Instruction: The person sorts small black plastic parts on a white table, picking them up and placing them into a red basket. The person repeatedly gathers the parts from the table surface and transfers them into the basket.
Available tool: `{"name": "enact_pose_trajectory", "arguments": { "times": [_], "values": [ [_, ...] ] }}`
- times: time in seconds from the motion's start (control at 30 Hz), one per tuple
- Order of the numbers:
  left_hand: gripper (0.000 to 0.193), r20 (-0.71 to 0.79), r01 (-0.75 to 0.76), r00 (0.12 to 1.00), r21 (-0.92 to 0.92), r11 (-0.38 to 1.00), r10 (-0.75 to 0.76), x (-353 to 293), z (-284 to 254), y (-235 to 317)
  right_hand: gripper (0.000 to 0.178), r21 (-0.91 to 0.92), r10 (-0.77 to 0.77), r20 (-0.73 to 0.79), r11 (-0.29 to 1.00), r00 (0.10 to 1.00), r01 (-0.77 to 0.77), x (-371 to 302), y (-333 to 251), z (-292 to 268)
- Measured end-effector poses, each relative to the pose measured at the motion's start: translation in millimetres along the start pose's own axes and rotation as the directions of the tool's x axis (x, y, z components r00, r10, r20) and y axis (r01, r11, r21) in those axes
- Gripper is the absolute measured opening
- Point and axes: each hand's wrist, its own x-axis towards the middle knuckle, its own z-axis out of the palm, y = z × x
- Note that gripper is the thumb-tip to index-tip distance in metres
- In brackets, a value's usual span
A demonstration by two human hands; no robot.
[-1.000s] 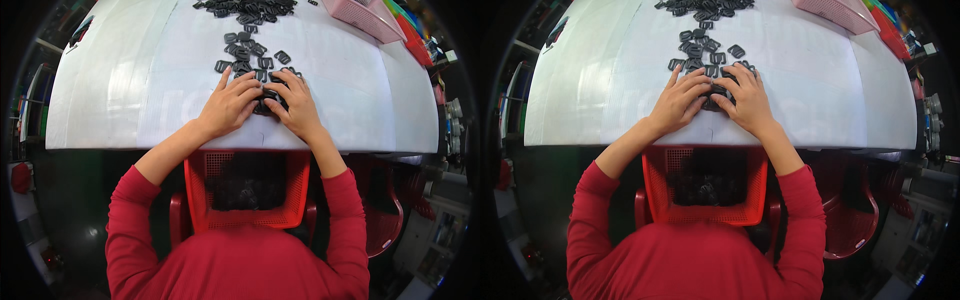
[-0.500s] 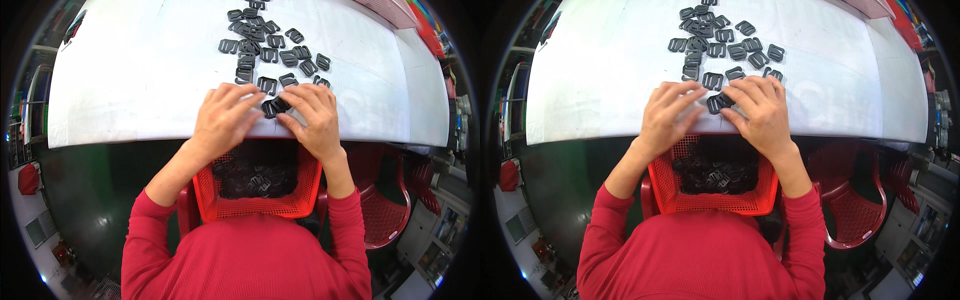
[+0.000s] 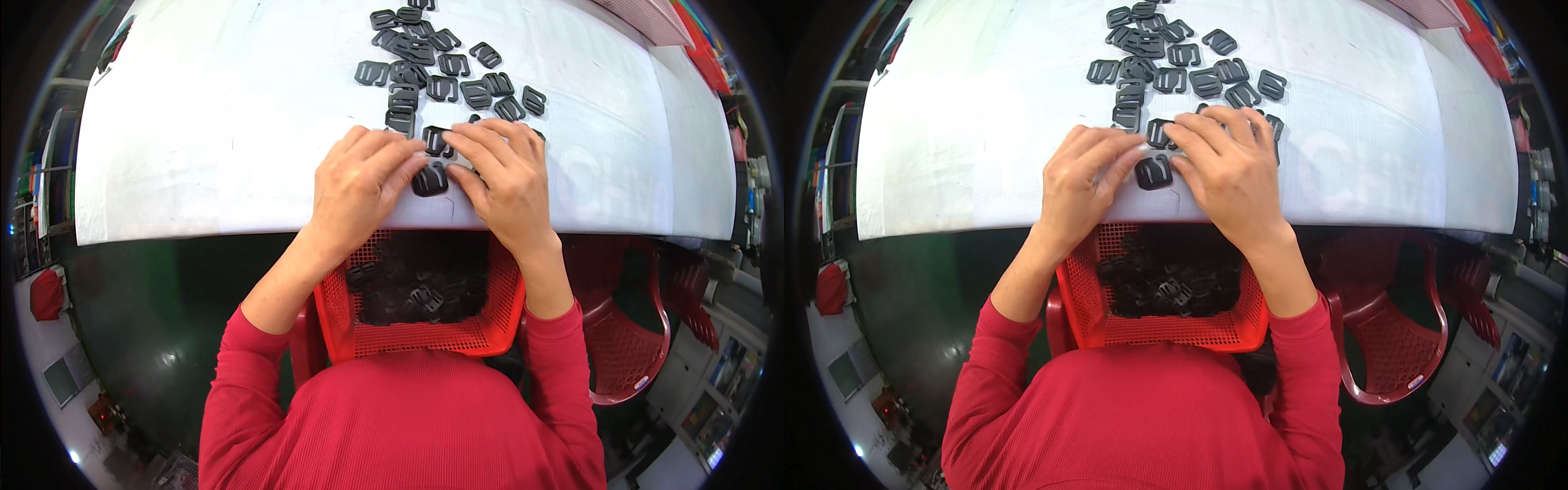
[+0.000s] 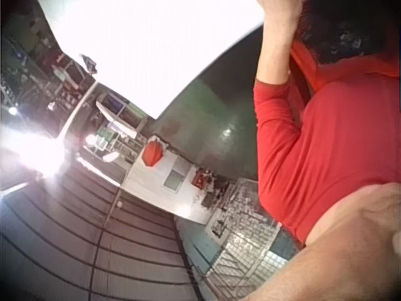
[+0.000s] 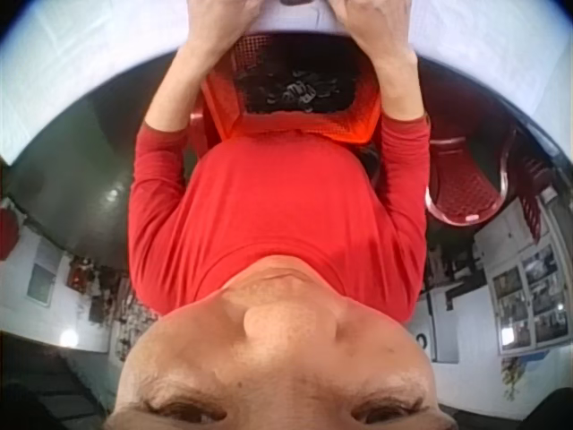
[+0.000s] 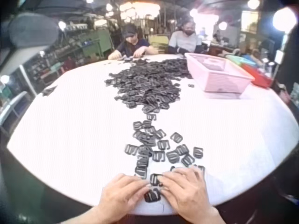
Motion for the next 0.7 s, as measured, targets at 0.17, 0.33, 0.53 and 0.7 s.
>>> {"name": "enact_pose_trajectory", "arguments": {
  "times": [0.17,0.33,0.53,0.7],
  "values": [
    [0.031,-0.005,-0.056,0.998,0.262,0.963,0.059,12,-4,-12,0.026,-0.033,0.013,0.034,0.999,0.999,-0.012,12,-2,6],
    [0.032,0.032,-0.131,0.991,0.304,0.944,0.127,12,-2,-30,0.025,0.046,0.087,0.051,0.995,0.995,-0.090,14,2,-1],
    [0.035,0.013,-0.134,0.991,0.288,0.948,0.136,13,2,-27,0.025,-0.104,-0.015,-0.051,0.995,0.999,0.009,47,21,18],
    [0.037,0.061,-0.195,0.981,0.243,0.950,0.186,14,4,-23,0.021,-0.208,-0.096,-0.028,0.974,0.995,0.088,49,31,29]
  ]
}}
